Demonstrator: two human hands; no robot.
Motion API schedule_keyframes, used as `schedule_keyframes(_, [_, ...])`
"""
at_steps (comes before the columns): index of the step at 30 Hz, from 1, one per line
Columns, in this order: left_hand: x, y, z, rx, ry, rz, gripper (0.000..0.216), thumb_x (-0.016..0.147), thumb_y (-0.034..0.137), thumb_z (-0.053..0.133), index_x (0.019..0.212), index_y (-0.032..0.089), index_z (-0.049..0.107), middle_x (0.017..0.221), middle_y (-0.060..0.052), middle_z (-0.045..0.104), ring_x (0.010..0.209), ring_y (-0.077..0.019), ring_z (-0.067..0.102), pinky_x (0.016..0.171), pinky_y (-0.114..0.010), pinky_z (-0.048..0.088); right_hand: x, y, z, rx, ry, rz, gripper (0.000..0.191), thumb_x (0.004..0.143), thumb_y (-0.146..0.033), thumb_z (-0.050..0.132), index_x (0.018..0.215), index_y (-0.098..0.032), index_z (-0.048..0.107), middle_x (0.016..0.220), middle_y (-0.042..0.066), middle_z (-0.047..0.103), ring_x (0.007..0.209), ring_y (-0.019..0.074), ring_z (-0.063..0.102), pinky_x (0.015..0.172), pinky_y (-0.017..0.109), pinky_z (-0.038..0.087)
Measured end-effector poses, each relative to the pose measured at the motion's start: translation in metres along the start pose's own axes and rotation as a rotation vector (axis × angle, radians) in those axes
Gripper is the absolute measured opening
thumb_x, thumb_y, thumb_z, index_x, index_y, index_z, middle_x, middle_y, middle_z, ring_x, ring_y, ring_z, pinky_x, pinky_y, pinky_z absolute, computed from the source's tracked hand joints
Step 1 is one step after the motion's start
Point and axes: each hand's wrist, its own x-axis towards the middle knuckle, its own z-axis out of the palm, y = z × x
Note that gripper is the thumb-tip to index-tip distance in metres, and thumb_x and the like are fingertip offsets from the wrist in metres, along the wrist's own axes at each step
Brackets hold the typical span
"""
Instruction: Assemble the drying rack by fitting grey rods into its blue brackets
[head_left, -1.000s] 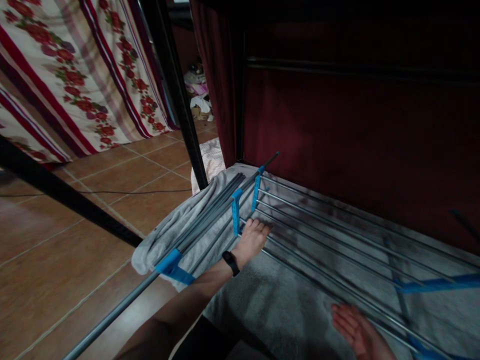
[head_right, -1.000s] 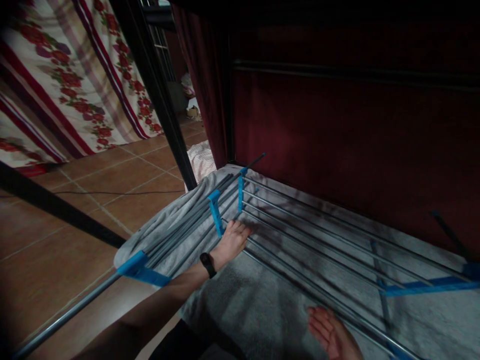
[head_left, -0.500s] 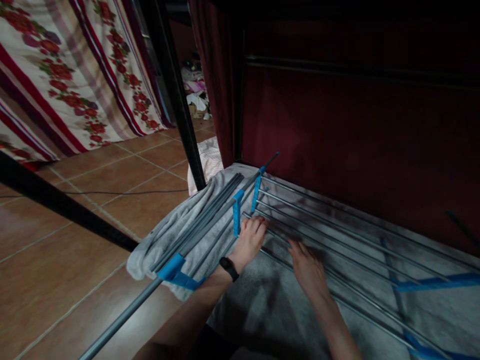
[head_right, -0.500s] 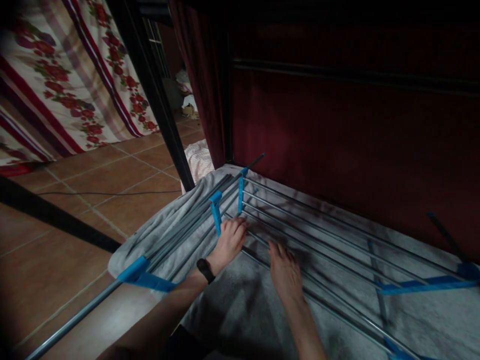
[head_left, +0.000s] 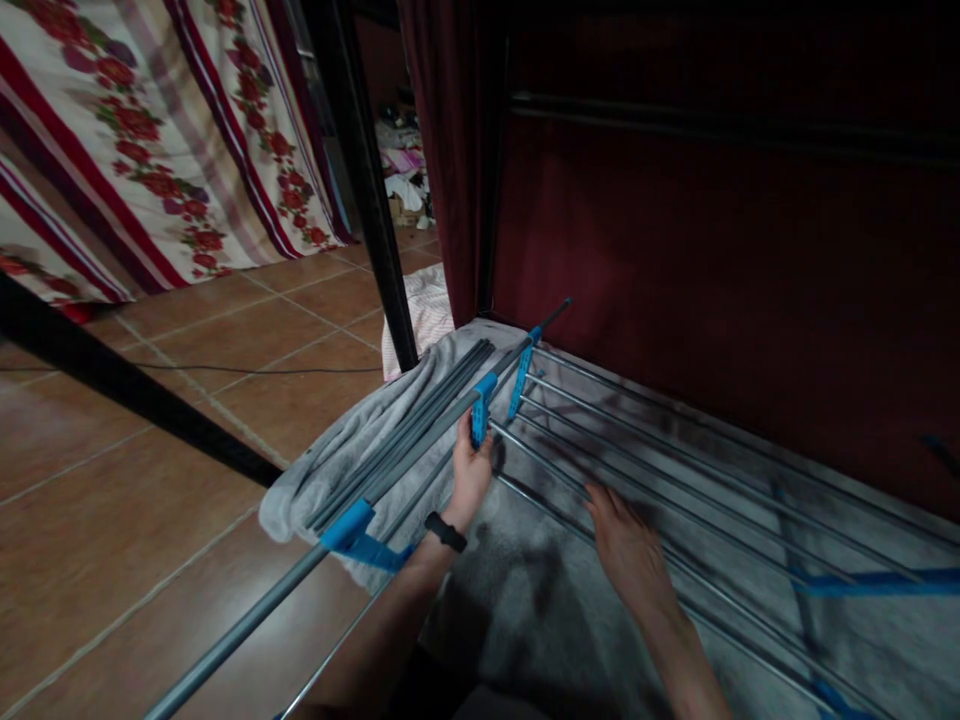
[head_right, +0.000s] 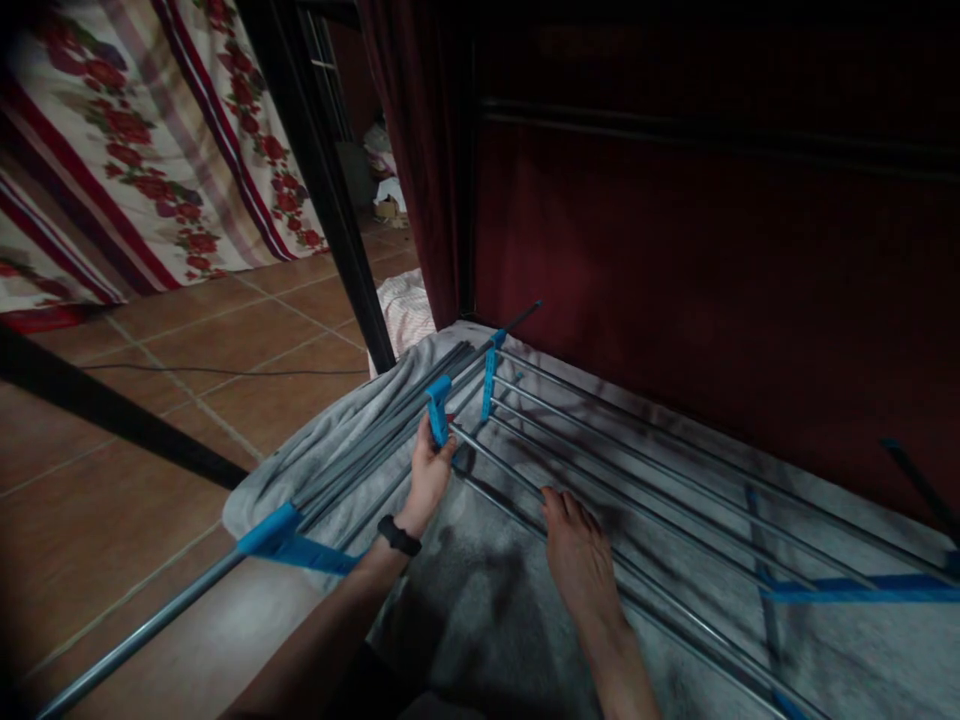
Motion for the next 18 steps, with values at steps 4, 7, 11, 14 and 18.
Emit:
schedule_keyframes(4, [0.003,0.008,-0.001,-0.073,-0.082,-0.025,0.024,0.084,0.029,0.071,0.108,0.024,0.072,0.106,-0.005,0.075,0.104,-0.0236,0.069,0.103,-0.040,0.050,0.000,0.002,0.001,-0.003,-0.020,0.008,0.033,0.106,-0.021,0.037,0.126,-0.025,0.062,0.121,0.007,0.075,0.101,0.0184,0.074,0.082,0.031,0.055])
schedule_keyframes(7, [0.005,0.011,0.000,-0.070,-0.046,-0.057,0.015,0.082,0.028,0.072,0.097,0.023,0.073,0.095,-0.004,0.074,0.095,-0.0220,0.069,0.096,-0.038,0.052,0.000,0.002,0.001,0.003,-0.026,0.002,0.033,0.106,-0.021,0.037,0.127,-0.025,0.061,0.121,0.007,0.075,0.102,0.0182,0.074,0.084,0.031,0.054])
schedule_keyframes(11, [0.007,0.015,0.003,-0.059,-0.027,-0.122,0.011,0.080,0.023,0.068,0.091,0.023,0.071,0.088,-0.002,0.073,0.087,-0.0207,0.067,0.089,-0.036,0.053,-0.001,0.003,0.000,0.014,-0.032,-0.015,0.033,0.106,-0.021,0.035,0.126,-0.025,0.061,0.121,0.008,0.075,0.104,0.0187,0.073,0.085,0.031,0.054])
schedule_keyframes(14, [0.009,0.018,0.003,-0.071,-0.079,-0.140,0.010,0.076,0.019,0.064,0.085,0.022,0.069,0.091,-0.004,0.074,0.090,-0.0218,0.068,0.088,-0.037,0.053,-0.003,0.003,-0.001,0.031,-0.039,-0.023,0.035,0.105,-0.021,0.035,0.127,-0.025,0.062,0.121,0.008,0.075,0.102,0.0194,0.073,0.085,0.032,0.055])
schedule_keyframes(18, [0.012,0.022,0.000,-0.075,-0.128,-0.159,0.010,0.074,0.018,0.062,0.082,0.021,0.067,0.094,-0.005,0.075,0.094,-0.0227,0.069,0.089,-0.037,0.053,-0.005,0.004,-0.001,0.048,-0.050,-0.017,0.038,0.105,-0.022,0.034,0.128,-0.025,0.063,0.122,0.009,0.074,0.105,0.0213,0.073,0.088,0.034,0.055])
